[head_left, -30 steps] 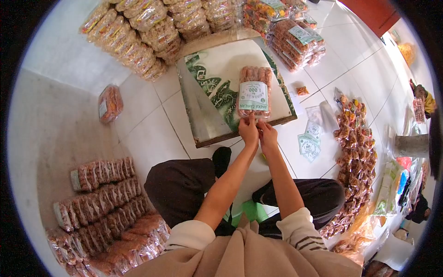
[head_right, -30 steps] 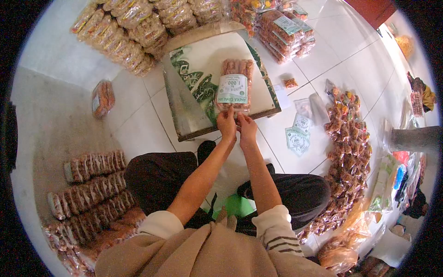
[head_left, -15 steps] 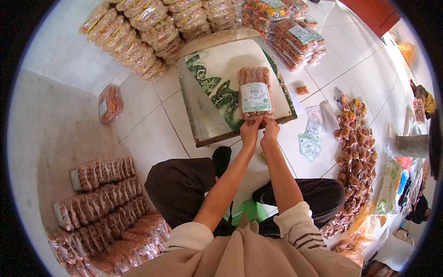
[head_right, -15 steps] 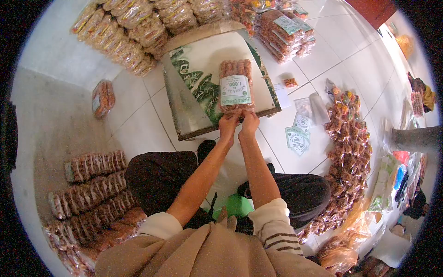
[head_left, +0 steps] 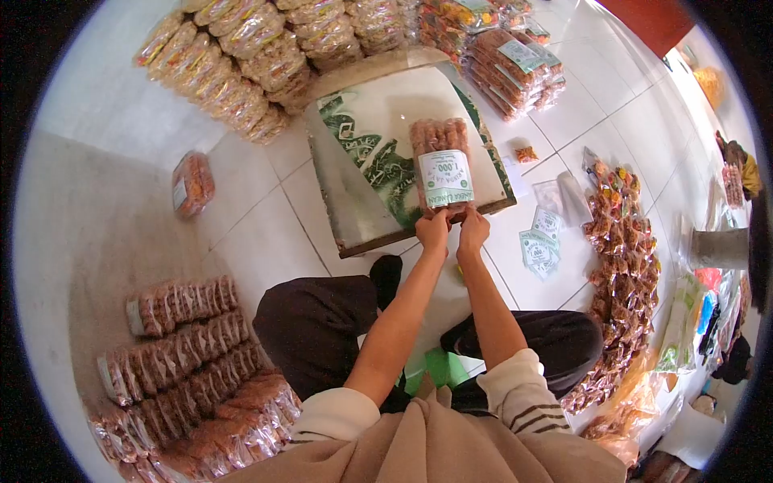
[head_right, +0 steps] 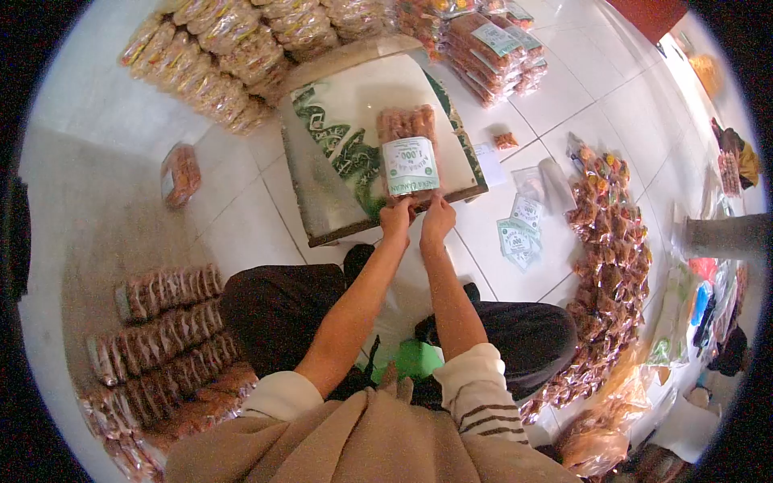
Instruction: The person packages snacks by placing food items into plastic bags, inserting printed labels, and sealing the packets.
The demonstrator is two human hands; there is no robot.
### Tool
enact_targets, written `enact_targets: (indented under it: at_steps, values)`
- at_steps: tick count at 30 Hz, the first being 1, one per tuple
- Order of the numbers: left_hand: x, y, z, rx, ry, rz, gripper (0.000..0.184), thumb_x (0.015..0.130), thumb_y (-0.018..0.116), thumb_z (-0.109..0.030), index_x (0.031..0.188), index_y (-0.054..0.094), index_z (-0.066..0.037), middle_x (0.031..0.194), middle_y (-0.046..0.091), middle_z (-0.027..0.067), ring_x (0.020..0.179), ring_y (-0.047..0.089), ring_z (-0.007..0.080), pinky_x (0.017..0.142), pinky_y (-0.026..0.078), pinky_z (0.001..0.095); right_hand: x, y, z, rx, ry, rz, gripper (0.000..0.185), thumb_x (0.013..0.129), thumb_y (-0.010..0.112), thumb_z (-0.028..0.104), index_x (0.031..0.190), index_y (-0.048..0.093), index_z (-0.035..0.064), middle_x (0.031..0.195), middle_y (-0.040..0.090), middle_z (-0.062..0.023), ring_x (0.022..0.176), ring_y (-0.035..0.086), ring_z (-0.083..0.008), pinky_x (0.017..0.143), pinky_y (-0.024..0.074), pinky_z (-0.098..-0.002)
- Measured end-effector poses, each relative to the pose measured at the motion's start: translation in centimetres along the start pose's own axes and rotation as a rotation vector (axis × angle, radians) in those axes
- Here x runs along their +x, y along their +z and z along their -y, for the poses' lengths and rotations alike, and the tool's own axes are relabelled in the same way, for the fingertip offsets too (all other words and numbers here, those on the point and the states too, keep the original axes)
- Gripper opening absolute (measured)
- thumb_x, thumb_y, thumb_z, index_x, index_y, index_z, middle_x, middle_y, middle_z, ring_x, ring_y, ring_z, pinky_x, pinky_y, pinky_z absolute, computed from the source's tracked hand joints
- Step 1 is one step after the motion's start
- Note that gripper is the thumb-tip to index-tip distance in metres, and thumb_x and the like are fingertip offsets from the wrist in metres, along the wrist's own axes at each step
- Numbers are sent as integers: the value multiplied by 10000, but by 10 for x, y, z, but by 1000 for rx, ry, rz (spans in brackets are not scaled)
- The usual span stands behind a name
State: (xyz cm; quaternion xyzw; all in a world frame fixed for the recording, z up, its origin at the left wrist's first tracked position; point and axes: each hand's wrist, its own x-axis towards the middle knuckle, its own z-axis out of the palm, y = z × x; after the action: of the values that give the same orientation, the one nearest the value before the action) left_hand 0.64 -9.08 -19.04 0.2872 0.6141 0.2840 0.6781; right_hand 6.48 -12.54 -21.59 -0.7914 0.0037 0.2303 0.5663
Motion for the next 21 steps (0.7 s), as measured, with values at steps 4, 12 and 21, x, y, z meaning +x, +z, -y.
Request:
enact_targets:
  at_steps: [4,12,21]
  values:
    - [1,5,-5,-227,-37,-58,86,667,618,-37,688,540,-10,613,549,52,444,486,99,400,401,196,24,-37,1,-203,-380,40,408,872,358,257,661,564,-23,625,572,-163,577,549,-279,571,416,-377]
    - [-1,-4,-12,-226,-98,62,96,682,642,-51,729,562,-25,676,586,55,535,526,105,495,459,201,2,-81,-126,-794,-348,241,451,710,648,362,942,504,2,836,521,-146,835,516,-269,703,437,-362]
    - [-5,-4,-12,-194,-87,83,112,694,632,-50,778,563,-22,680,589,50,552,527,91,506,463,189,-13,-75,-114,-614,-391,202,462,765,621,234,1063,382,-25,1009,445,-177,933,465,-308,761,411,-381]
